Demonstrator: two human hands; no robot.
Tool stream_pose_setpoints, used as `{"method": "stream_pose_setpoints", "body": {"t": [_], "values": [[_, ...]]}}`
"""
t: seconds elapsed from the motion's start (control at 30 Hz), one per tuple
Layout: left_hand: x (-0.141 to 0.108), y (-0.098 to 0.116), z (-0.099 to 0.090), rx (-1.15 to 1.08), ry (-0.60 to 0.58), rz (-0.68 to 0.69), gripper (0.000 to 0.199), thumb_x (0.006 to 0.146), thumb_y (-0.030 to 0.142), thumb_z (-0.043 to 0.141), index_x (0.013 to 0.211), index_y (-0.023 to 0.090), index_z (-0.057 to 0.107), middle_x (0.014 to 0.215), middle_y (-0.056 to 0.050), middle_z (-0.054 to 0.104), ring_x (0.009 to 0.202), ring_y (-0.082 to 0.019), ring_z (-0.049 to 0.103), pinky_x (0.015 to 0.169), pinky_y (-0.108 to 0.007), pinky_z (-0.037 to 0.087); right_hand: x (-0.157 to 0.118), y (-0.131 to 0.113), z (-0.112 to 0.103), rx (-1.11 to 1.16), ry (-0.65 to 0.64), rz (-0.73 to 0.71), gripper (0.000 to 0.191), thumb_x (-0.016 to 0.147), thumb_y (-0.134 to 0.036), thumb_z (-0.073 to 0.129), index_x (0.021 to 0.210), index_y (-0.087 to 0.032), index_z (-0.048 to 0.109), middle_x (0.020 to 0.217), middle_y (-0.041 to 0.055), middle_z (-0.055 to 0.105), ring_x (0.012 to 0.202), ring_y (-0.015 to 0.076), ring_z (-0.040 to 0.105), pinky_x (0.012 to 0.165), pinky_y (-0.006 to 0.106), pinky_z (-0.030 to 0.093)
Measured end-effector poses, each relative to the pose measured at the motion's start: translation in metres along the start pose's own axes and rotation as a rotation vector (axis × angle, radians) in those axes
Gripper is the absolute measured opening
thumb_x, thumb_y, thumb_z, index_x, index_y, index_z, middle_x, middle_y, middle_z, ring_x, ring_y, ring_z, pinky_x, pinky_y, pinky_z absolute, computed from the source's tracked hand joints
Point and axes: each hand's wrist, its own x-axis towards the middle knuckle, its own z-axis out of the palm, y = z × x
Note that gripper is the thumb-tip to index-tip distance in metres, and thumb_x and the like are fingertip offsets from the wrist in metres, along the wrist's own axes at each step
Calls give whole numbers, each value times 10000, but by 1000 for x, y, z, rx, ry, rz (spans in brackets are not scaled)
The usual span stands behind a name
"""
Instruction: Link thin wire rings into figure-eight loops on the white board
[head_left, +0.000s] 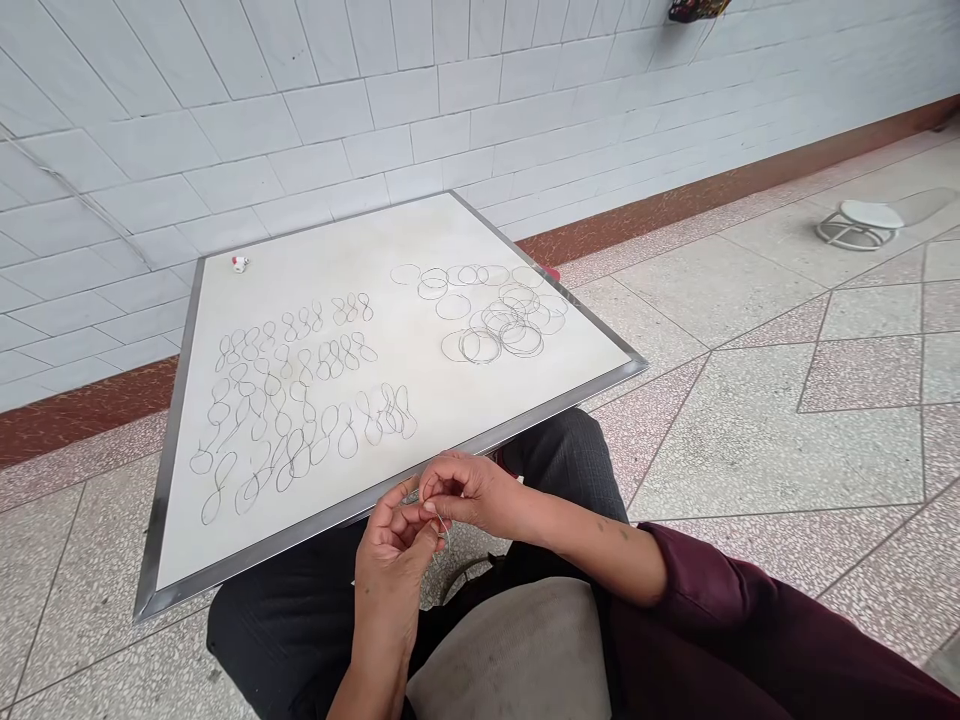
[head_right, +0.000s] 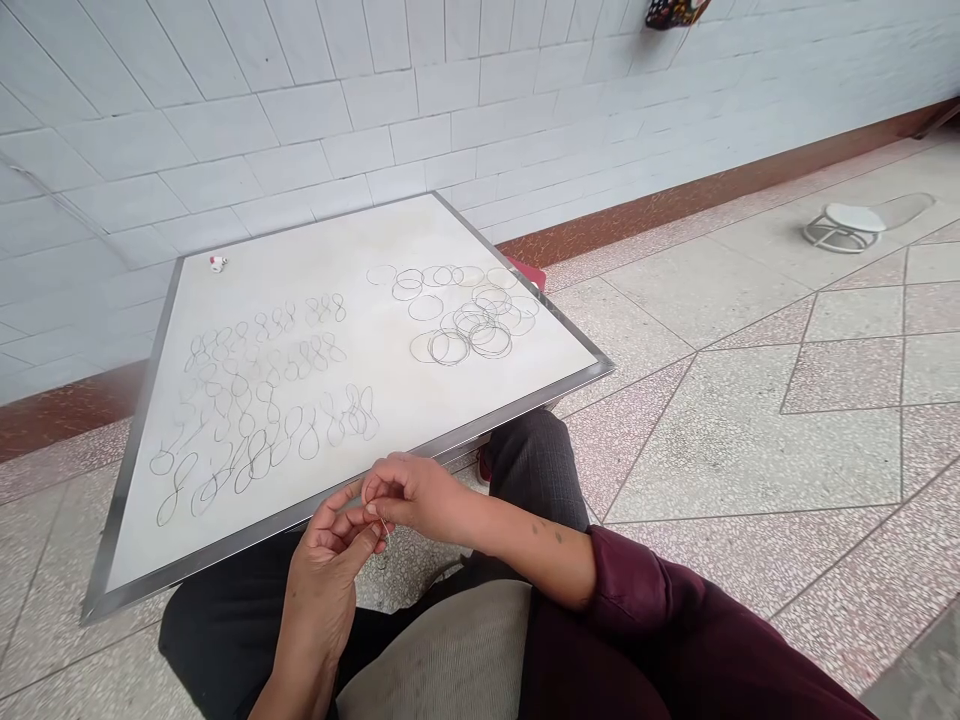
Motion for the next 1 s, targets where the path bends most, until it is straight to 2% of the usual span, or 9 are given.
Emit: {"method": "stream_pose_setpoints", "body": {"t": [0.13, 0.27, 0.4, 0.63, 0.9, 1.0], "values": [[-2, 1, -1, 17, 16, -2, 593, 646, 230, 813, 1202, 195, 612, 816, -14, 721, 807, -180, 682, 767, -317, 537, -1, -8, 0, -178, 94, -16, 119, 812, -85, 637, 857, -195, 643, 831, -13, 575, 708, 109, 571, 653, 229, 467], [-4, -1, 1, 78, 52, 27, 598, 661, 233, 810, 1220, 204, 600, 810, -6, 712, 838, -189, 688, 816, -340, 541, -2, -15, 0, -254, 117, -31, 152, 800, -54, 646, 837, -201, 653, 803, -13, 580, 806, 135, 560, 719, 239, 457], [-4, -2, 3, 118, 88, 92, 558, 682, 230, 777, 1210, 207, 599, 795, 4, 696, 826, -188, 690, 818, -345, 548, -2, -13, 2, -228, 122, -25, 162, 798, -45, 636, 837, -201, 649, 786, -15, 557, 787, 133, 558, 692, 231, 475], [-2, -2, 2, 136, 75, 106, 544, 699, 203, 741, 1223, 205, 594, 791, 19, 675, 818, -172, 679, 910, -374, 529, -2, -9, 3, -116, 93, -23, 126, 813, -73, 626, 846, -194, 638, 797, -25, 546, 654, 91, 560, 635, 221, 493], [-2, -1, 0, 136, 84, 57, 603, 691, 283, 797, 1248, 217, 577, 802, 13, 681, 819, -180, 672, 793, -319, 534, 0, -7, 2, -86, 62, -21, 63, 835, -134, 631, 858, -192, 634, 801, -28, 578, 627, 86, 575, 628, 222, 480], [-2, -3, -1, 136, 82, 78, 623, 689, 283, 804, 1257, 220, 555, 804, 17, 674, 811, -176, 668, 797, -318, 531, 0, -7, 2, -76, 51, -13, 52, 842, -141, 625, 861, -189, 622, 792, -29, 584, 625, 90, 583, 630, 224, 477]]}}
